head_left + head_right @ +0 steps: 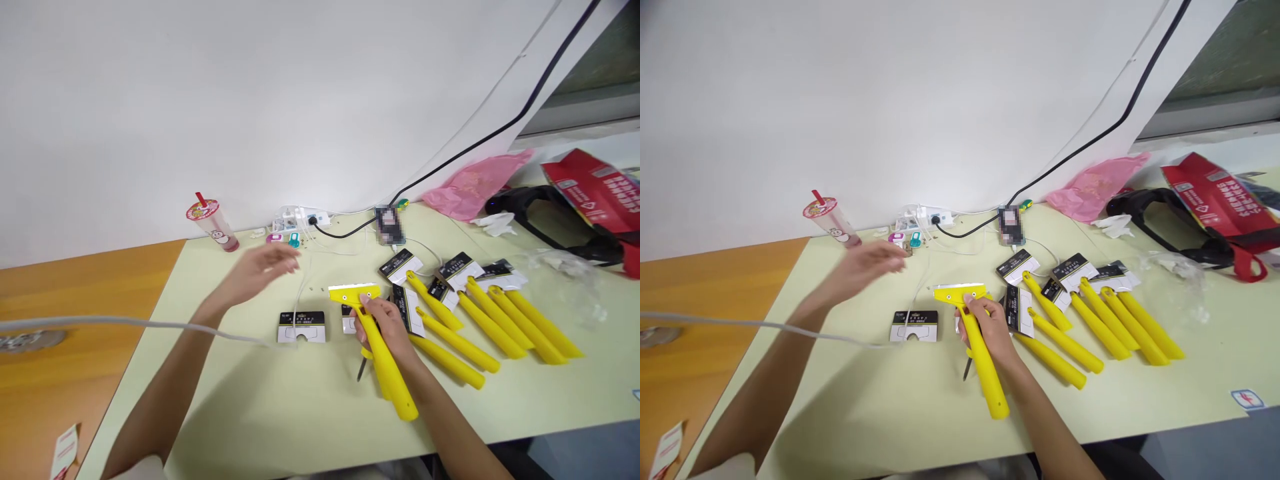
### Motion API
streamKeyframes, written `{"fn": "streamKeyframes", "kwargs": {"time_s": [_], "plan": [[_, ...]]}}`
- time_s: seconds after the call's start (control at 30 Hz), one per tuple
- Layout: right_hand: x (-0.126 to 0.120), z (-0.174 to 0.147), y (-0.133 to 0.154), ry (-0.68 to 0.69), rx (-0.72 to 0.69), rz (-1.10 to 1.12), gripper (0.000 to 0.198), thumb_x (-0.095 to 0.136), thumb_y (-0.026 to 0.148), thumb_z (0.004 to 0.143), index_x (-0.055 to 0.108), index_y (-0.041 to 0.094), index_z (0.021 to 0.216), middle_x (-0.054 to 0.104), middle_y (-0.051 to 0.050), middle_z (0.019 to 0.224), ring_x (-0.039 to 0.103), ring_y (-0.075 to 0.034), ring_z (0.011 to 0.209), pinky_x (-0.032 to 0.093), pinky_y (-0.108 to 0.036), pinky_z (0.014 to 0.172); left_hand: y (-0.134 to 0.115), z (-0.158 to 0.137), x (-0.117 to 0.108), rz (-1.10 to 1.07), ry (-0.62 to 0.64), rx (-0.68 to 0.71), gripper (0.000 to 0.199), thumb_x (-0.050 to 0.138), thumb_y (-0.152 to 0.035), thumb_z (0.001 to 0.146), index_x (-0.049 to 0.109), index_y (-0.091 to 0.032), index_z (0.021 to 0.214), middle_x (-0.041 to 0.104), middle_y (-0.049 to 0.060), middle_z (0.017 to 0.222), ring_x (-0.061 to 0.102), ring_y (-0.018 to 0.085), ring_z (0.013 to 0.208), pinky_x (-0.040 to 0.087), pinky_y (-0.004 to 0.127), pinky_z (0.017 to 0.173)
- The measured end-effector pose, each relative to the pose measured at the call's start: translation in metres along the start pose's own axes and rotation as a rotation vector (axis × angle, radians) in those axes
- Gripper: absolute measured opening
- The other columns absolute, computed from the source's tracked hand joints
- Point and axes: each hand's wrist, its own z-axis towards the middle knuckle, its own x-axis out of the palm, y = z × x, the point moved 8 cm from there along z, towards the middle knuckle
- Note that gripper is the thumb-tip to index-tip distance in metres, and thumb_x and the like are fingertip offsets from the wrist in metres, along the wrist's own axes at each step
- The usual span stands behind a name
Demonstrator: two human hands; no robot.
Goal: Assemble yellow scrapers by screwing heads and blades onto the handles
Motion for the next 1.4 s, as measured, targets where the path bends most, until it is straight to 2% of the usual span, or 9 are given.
{"fn": "streamKeyframes", "kwargs": {"time_s": [0.1, 0.17, 0.23, 0.33, 0.5, 0.7, 0.9, 1.13, 1.4], "plan": [[0.001, -0.001, 0.003, -0.012, -0.019, 0.027, 0.059, 0.09, 0.072, 0.077, 0.068, 0.018, 0.065, 0.057, -0.001, 0.043, 0.041, -0.01, 0.032, 0.03, -0.022, 0.032, 0.035, 0.012, 0.047, 0.164, 0.231, -0.019, 0.028, 0.073, -0.041, 0.101, 0.076, -0.02, 0.119, 0.077, 0.009, 0.115, 0.072, 0.025, 0.103, 0.058, 0.043, 0.097], [0.002, -0.002, 0.006, -0.005, -0.024, 0.042, 0.056, 0.091, 0.068, 0.078, 0.069, 0.018, 0.065, 0.058, -0.002, 0.044, 0.042, -0.01, 0.033, 0.03, -0.022, 0.033, 0.055, 0.022, 0.069, 0.275, 0.294, 0.008, 0.024, 0.073, -0.036, 0.096, 0.075, -0.02, 0.114, 0.075, 0.011, 0.116, 0.069, 0.027, 0.107, 0.055, 0.043, 0.098], [0.002, -0.003, 0.007, -0.003, -0.023, 0.055, 0.054, 0.092, 0.065, 0.078, 0.069, 0.018, 0.066, 0.058, -0.001, 0.045, 0.042, -0.009, 0.034, 0.031, -0.021, 0.034, 0.067, 0.031, 0.079, 0.327, 0.302, 0.034, 0.021, 0.073, -0.034, 0.094, 0.073, -0.02, 0.109, 0.073, 0.011, 0.114, 0.067, 0.028, 0.108, 0.053, 0.042, 0.098], [0.0, -0.001, 0.007, -0.009, -0.015, 0.049, 0.055, 0.091, 0.066, 0.078, 0.069, 0.018, 0.066, 0.058, -0.001, 0.045, 0.043, -0.009, 0.034, 0.032, -0.021, 0.035, 0.074, 0.04, 0.08, 0.328, 0.322, 0.025, 0.017, 0.07, -0.032, 0.094, 0.071, -0.02, 0.105, 0.073, 0.01, 0.107, 0.067, 0.027, 0.101, 0.053, 0.039, 0.09], [-0.002, 0.004, 0.001, -0.02, 0.002, 0.023, 0.058, 0.091, 0.071, 0.074, 0.068, 0.018, 0.065, 0.057, -0.001, 0.043, 0.042, -0.01, 0.032, 0.031, -0.022, 0.032, 0.071, 0.05, 0.078, 0.257, 0.301, 0.001, 0.022, 0.072, -0.035, 0.094, 0.072, -0.019, 0.107, 0.073, 0.009, 0.101, 0.066, 0.024, 0.09, 0.05, 0.035, 0.08], [0.001, 0.003, 0.001, -0.029, 0.023, 0.008, 0.065, 0.09, 0.078, 0.071, 0.065, 0.019, 0.062, 0.056, -0.001, 0.042, 0.041, -0.01, 0.032, 0.031, -0.022, 0.032, 0.067, 0.06, 0.09, 0.279, 0.365, 0.031, 0.009, 0.068, -0.024, 0.091, 0.074, -0.019, 0.095, 0.075, 0.009, 0.099, 0.066, 0.024, 0.09, 0.047, 0.035, 0.079], [-0.001, 0.003, -0.007, -0.047, 0.048, 0.02, 0.065, 0.09, 0.078, 0.072, 0.062, 0.019, 0.062, 0.056, -0.001, 0.042, 0.04, -0.01, 0.031, 0.031, -0.022, 0.032, 0.062, 0.063, 0.092, 0.322, 0.433, -0.014, 0.009, 0.064, -0.022, 0.092, 0.073, -0.02, 0.093, 0.075, 0.01, 0.103, 0.067, 0.026, 0.096, 0.048, 0.036, 0.083], [-0.008, 0.006, -0.017, -0.053, 0.04, 0.002, 0.065, 0.085, 0.079, 0.08, 0.066, 0.018, 0.066, 0.056, -0.002, 0.042, 0.041, -0.01, 0.032, 0.032, -0.022, 0.032, 0.053, 0.06, 0.1, 0.339, 0.46, 0.024, 0.014, 0.062, -0.021, 0.095, 0.07, -0.022, 0.106, 0.074, 0.009, 0.112, 0.066, 0.028, 0.106, 0.046, 0.036, 0.084], [-0.002, 0.001, -0.006, -0.043, 0.067, 0.0, 0.059, 0.086, 0.071, 0.083, 0.069, 0.018, 0.067, 0.057, -0.001, 0.044, 0.042, -0.01, 0.035, 0.034, -0.022, 0.034, 0.055, 0.06, 0.106, 0.298, 0.481, 0.064, 0.016, 0.056, -0.017, 0.096, 0.072, -0.021, 0.095, 0.076, 0.009, 0.104, 0.067, 0.026, 0.098, 0.048, 0.036, 0.085]]}}
